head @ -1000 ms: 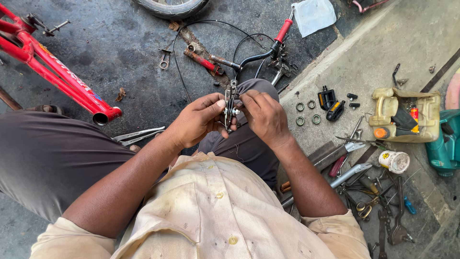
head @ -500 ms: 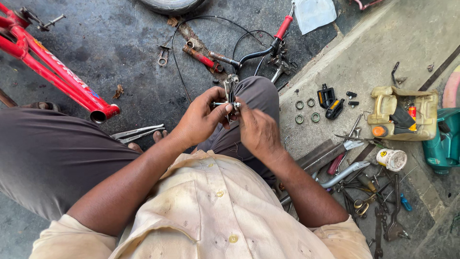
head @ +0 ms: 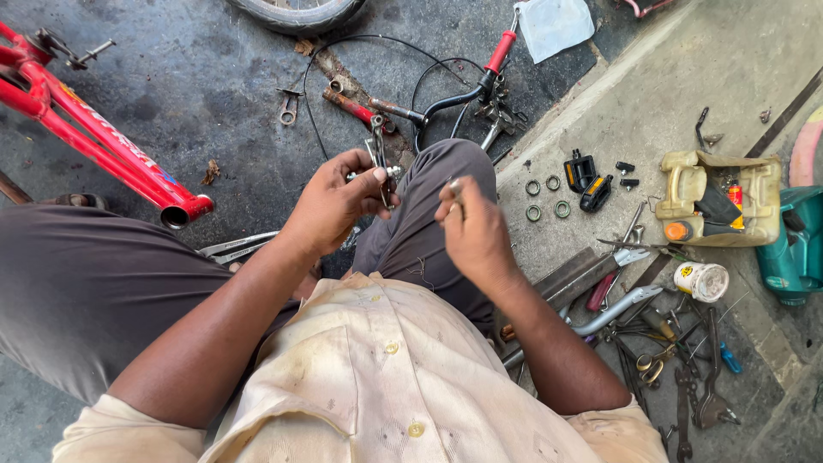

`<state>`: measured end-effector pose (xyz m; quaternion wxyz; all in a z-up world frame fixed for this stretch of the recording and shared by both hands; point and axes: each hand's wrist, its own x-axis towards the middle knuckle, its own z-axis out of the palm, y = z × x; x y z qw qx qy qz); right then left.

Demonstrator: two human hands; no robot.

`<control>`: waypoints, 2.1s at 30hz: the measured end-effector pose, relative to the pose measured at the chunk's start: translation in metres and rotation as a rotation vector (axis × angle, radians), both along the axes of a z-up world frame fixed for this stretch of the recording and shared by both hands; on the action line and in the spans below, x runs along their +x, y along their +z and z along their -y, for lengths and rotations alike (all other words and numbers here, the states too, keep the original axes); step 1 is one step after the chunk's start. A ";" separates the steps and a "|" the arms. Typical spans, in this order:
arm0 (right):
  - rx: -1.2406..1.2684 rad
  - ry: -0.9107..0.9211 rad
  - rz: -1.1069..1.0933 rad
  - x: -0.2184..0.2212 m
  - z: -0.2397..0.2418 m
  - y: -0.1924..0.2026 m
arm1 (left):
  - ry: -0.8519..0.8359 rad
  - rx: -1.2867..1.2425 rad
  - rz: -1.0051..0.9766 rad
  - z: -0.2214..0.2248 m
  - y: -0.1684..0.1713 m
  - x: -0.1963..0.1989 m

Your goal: The person assembles and adjusts bicycle brake components, handling a brake lever, cable, and metal brackets, and applies grease to a front fork assembly.

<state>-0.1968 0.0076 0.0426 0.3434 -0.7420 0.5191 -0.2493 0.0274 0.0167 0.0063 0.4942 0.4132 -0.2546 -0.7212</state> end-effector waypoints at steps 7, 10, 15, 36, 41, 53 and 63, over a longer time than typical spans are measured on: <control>-0.274 0.220 0.120 0.010 0.005 -0.008 | -0.149 0.007 -0.074 -0.008 -0.002 -0.013; -0.180 0.227 0.062 0.015 0.004 -0.009 | -0.161 0.000 -0.080 -0.010 0.000 -0.013; 0.145 0.143 -0.190 0.008 0.023 0.005 | -0.145 -0.077 0.150 -0.004 0.007 -0.010; -0.816 0.717 -0.426 0.001 0.050 0.069 | -0.296 -0.080 0.301 -0.002 0.020 0.000; -0.244 0.659 -0.166 -0.010 0.064 0.032 | -0.341 -0.133 0.190 -0.002 0.022 0.004; 1.062 0.154 0.970 -0.001 0.014 -0.043 | -0.137 -0.303 0.208 0.003 0.023 0.003; 1.248 0.236 0.973 -0.001 0.030 -0.036 | -0.131 -0.305 0.218 -0.001 0.018 0.002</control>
